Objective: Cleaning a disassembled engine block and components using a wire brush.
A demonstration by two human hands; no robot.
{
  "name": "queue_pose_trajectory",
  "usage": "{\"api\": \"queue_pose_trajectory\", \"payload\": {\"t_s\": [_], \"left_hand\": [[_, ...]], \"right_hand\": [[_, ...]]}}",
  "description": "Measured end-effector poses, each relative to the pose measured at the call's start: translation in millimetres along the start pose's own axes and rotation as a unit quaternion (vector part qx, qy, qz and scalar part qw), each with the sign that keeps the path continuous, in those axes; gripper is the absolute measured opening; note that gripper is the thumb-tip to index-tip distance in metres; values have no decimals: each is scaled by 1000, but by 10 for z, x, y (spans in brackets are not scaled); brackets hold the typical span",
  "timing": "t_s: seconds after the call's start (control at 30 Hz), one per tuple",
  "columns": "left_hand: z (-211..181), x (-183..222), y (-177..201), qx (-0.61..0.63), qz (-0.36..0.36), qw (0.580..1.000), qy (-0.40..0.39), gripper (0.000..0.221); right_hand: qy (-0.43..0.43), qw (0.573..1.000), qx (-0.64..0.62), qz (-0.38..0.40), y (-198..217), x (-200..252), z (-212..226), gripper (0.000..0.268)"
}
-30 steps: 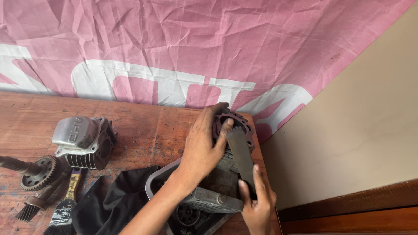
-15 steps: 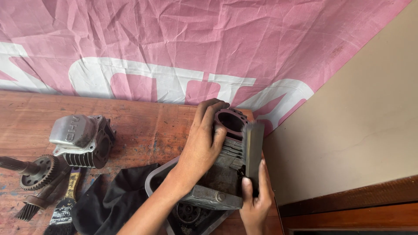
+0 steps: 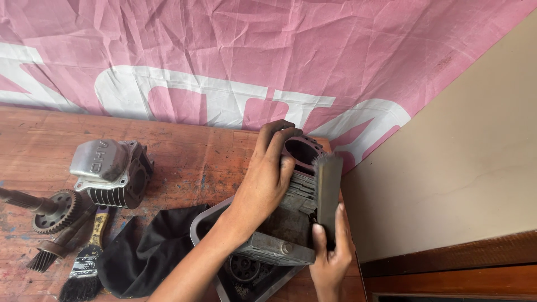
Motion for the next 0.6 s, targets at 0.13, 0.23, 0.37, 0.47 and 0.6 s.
{"api": "queue_pose_trajectory", "payload": {"t_s": [0.13,0.23,0.37,0.47,0.6], "left_hand": [[11,-1,-6,-9,-1,1000,0,40],[-27,-11,13,1,-1,1000,0,40],[-26,5,16,0,-1,1000,-8,40],[-8,-9,14,-11,1,1000,-15,38],[75,-46,38,-8,-14,1000,-16,39]], "right_hand": [[16,1000,6,4,10,47,1,55],[-26,999,-4,22,10,298,-204,60],[-4,1000,7,21,14,347,-297,64],[13,999,13,26,15,23,-82,58],[17,998,-1,53,-25,-215,189,55]]}}
Point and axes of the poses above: each hand's wrist, its own x-axis away from the middle knuckle, its own y-axis out of the back of the hand, z = x × y, the point moved 6 cm from there along -x, towards the middle knuckle, and after that the axes turned 2 degrees about z, right-handed, at the moved point
